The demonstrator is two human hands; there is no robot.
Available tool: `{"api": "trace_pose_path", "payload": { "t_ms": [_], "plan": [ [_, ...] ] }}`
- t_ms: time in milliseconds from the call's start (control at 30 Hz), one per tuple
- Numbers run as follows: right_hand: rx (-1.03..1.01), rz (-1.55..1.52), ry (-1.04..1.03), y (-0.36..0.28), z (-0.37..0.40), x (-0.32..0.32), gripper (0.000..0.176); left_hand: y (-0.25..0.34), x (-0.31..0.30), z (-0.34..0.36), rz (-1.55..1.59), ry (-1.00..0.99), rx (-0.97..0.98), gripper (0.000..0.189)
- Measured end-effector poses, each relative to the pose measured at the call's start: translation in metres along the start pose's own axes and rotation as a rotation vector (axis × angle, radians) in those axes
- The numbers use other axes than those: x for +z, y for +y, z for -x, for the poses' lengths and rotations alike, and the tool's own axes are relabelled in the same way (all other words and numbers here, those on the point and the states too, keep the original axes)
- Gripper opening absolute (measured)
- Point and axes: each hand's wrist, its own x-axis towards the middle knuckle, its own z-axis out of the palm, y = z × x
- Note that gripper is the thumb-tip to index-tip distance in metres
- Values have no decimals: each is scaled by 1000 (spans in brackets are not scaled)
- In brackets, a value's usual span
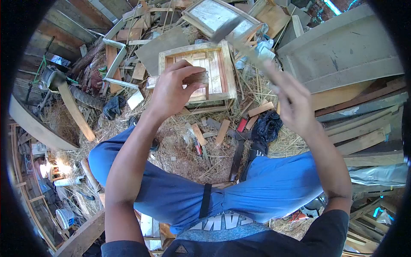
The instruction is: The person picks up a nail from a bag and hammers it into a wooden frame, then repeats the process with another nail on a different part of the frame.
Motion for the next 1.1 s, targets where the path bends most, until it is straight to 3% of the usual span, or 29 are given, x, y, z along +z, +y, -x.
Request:
{"api": "trace_pose_path", "payload": {
  "t_ms": [33, 167, 233, 367, 433, 467, 533, 667, 733, 867, 933, 967, 1033, 1100],
  "plan": [
    [44, 104, -185, 0, 2, -3, 80, 0, 0, -2, 4, -1, 2, 39],
    [81, 107, -216, 2, 4, 5, 80, 0, 0, -1, -39, -12, -3, 40],
    [-35, -110, 99, 2, -2, 9, 81, 3, 0, -1, 0, 7, 14, 40],
    [-45, -107, 77, 0, 2, 7, 83, 1, -1, 0, -50, 1, 33, 40],
    [29, 166, -282, -2, 3, 1, 82, 0, -3, -1, -72, -16, 14, 41],
    [31, 166, -279, -1, 2, 2, 82, 0, -3, -2, -74, -18, 16, 41],
    [-16, -155, 20, 0, 0, 8, 83, 3, -3, -2, -36, -13, 24, 40],
    [-28, -87, 203, -3, 0, 8, 80, 1, 0, 0, -27, 14, 18, 39],
    [91, 137, -252, 2, 6, 5, 76, 2, -2, -1, -25, -18, 4, 39],
    [56, -6, -135, 2, 1, 8, 79, 0, -1, -2, -31, -10, 26, 39],
    [-54, -116, 252, -6, -7, 12, 81, -3, 1, -2, 15, 8, 24, 39],
    [-53, -118, 251, -4, -5, 9, 81, -3, 1, -1, 15, 8, 22, 39],
    [44, 103, -155, 1, 4, -1, 78, -1, 0, -2, 7, -5, 11, 38],
    [54, 137, -187, 3, 6, 1, 79, 0, 0, -2, -8, -8, 16, 38]
  ]
}}
